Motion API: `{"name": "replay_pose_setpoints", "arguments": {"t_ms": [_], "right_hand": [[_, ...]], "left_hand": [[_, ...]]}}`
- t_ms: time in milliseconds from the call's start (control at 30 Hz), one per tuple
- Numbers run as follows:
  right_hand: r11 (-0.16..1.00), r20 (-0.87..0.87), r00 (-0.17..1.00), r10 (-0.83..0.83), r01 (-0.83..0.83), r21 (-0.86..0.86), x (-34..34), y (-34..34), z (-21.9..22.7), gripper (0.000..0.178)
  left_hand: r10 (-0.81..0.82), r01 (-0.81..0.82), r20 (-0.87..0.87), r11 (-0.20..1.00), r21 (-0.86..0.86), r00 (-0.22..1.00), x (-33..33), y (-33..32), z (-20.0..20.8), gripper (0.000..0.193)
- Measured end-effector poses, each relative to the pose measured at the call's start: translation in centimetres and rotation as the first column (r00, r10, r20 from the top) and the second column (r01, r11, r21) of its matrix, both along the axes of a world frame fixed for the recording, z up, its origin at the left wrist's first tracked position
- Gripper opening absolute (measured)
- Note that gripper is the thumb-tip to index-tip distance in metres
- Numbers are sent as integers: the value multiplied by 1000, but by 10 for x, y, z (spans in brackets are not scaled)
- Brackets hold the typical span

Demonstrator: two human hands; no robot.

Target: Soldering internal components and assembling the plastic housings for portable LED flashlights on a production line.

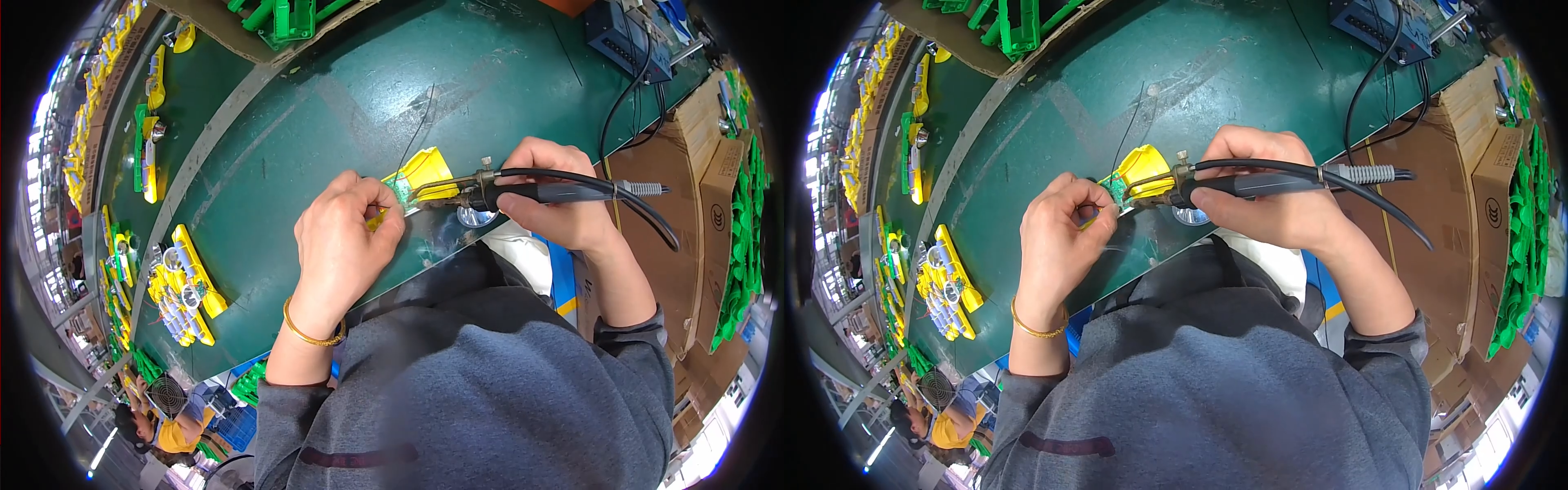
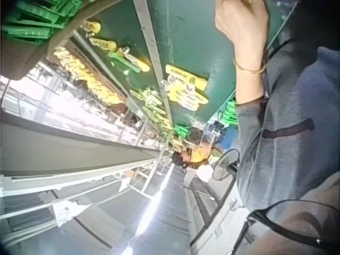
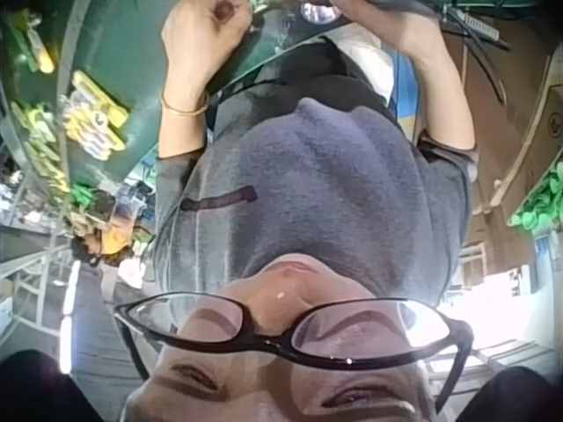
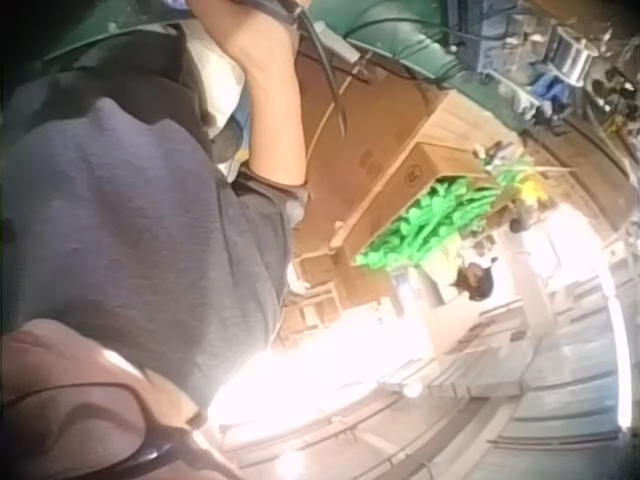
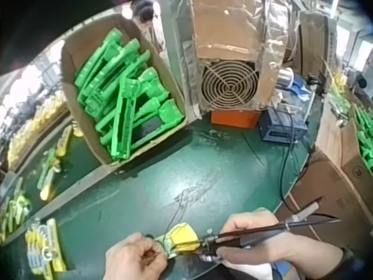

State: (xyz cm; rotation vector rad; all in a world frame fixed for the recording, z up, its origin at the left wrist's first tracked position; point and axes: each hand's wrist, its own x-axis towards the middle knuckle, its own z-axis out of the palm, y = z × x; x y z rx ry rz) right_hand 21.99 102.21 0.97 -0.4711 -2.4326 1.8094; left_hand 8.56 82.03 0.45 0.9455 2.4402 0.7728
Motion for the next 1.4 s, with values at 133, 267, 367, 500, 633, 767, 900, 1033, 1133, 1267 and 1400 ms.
{"name": "replay_pose_setpoints", "arguments": {"t_ms": [133,267,367,500,633,767,900,1033,1133,1267,1400], "right_hand": [[912,40,983,-177,179,-368,5,11,-5,14],[817,-229,915,-332,157,-555,6,16,-14,18],[562,-16,793,-610,418,-713,-3,-5,-16,30],[569,-74,787,-612,373,-733,2,-6,-34,18],[522,-100,726,-681,385,-761,20,2,-31,16],[516,-113,652,-750,470,-716,26,4,-22,16],[560,-142,724,-675,378,-737,15,-4,-15,17],[530,-105,704,-703,419,-737,2,-14,-10,19],[553,-164,662,-732,436,-710,18,-3,-15,17],[520,-179,630,-756,412,-748,36,17,-23,16],[518,-167,661,-732,379,-767,24,12,-27,16]], "left_hand": [[-14,13,-15,1000,-26,1000,-5,3,2,6],[-59,58,-66,998,-27,996,-7,4,6,7],[-94,100,-175,995,24,980,-4,0,5,8],[-128,142,-264,989,32,956,-3,1,13,6],[-225,243,-210,968,64,951,-21,-1,32,8],[37,136,-626,964,227,779,-97,32,64,17],[184,82,-590,915,394,786,-154,82,64,22],[186,-128,-671,982,136,718,-177,97,46,20],[325,75,-787,903,422,524,-176,63,58,16],[-126,240,-318,905,351,940,-128,14,44,19],[-270,307,-248,944,122,930,-95,-4,-17,21]]}}
